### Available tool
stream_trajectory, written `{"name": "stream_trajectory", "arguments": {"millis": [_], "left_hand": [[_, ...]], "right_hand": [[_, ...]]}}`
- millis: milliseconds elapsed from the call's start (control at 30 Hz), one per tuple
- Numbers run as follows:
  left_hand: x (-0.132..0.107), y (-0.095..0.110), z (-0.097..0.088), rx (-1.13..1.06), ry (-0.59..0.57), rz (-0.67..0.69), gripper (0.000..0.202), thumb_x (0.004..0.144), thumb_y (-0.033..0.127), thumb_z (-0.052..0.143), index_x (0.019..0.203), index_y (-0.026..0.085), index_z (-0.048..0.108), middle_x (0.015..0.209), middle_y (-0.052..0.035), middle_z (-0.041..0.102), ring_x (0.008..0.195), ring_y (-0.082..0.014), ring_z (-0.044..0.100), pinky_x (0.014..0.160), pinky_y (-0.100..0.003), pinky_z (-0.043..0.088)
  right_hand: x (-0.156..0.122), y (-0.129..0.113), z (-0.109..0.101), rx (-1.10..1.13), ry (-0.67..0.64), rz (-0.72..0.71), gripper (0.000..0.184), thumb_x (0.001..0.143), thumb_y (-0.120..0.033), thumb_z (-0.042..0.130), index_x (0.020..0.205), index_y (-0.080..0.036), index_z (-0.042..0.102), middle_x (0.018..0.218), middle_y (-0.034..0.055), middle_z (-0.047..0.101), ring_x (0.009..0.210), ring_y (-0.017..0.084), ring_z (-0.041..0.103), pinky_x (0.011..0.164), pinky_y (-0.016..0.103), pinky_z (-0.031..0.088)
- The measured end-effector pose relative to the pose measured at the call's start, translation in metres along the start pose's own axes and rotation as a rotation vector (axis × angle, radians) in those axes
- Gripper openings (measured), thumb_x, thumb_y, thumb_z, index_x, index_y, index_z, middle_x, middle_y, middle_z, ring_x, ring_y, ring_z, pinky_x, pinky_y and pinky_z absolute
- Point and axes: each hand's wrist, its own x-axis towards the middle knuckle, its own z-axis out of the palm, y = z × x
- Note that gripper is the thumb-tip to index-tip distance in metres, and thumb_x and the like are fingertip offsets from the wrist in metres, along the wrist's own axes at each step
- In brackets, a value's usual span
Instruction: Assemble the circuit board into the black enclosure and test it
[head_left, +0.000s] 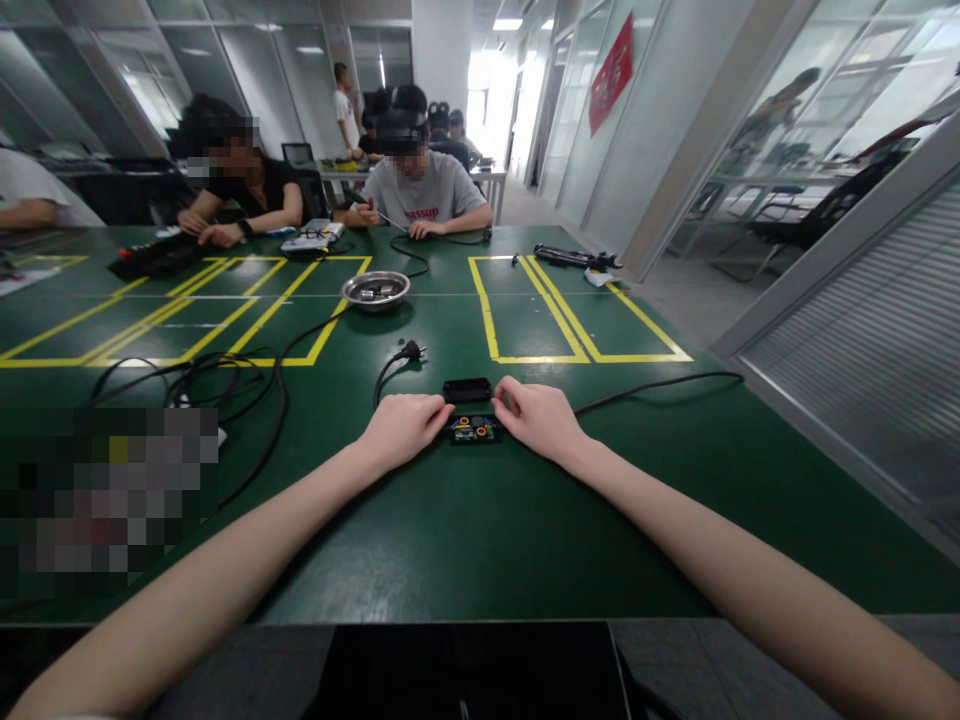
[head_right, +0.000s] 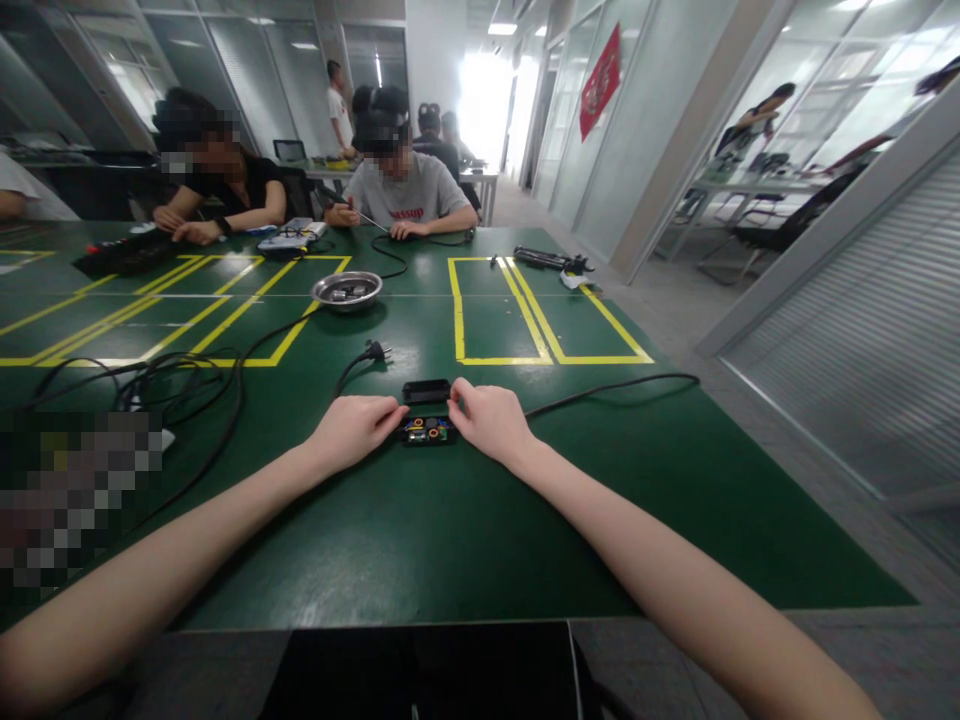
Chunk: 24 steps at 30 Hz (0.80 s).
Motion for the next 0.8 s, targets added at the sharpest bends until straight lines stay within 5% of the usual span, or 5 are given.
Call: {"name": "stream_trajectory", "arguments": {"millis": [233, 433, 633, 800], "left_hand": [[-0.001, 0.003, 0.002, 0.022, -0.008, -0.042, 0.039, 0.108, 0.037, 0.042, 0.087, 0.018, 0.070, 0.080, -0.0075, 0.075, 0.070, -0.0215, 0.068, 0.062, -0.028, 0.042], [0.001, 0.002, 0.003, -0.019, 0.122, -0.027, 0.030, 0.108, 0.033, 0.043, 0.122, 0.019, 0.065, 0.105, -0.0085, 0.075, 0.093, -0.0236, 0.071, 0.074, -0.031, 0.052], [-0.003, 0.002, 0.001, -0.092, 0.113, 0.126, 0.049, 0.094, 0.060, 0.063, 0.119, 0.018, 0.069, 0.110, -0.0113, 0.069, 0.101, -0.0292, 0.065, 0.089, -0.045, 0.056], [-0.006, -0.002, 0.002, -0.156, 0.129, 0.154, 0.047, 0.085, 0.058, 0.076, 0.112, 0.020, 0.071, 0.107, -0.0091, 0.068, 0.100, -0.0279, 0.065, 0.090, -0.044, 0.056]], "right_hand": [[0.003, 0.003, 0.004, 0.009, 0.073, 0.014, 0.013, 0.094, -0.030, 0.057, 0.095, -0.022, 0.066, 0.063, -0.0009, 0.063, 0.059, 0.018, 0.059, 0.058, 0.027, 0.032], [0.008, 0.019, 0.015, 0.082, 0.175, -0.176, 0.036, 0.094, -0.026, 0.058, 0.127, -0.021, 0.070, 0.107, 0.0106, 0.071, 0.095, 0.025, 0.065, 0.084, 0.038, 0.053], [0.012, 0.031, 0.020, 0.235, 0.122, -0.309, 0.024, 0.098, -0.023, 0.057, 0.105, -0.024, 0.079, 0.112, 0.0099, 0.072, 0.103, 0.025, 0.064, 0.095, 0.046, 0.055], [0.007, 0.032, 0.015, 0.452, 0.103, -0.292, 0.016, 0.094, -0.024, 0.063, 0.097, -0.024, 0.078, 0.112, 0.0084, 0.070, 0.106, 0.024, 0.067, 0.097, 0.045, 0.057]]}}
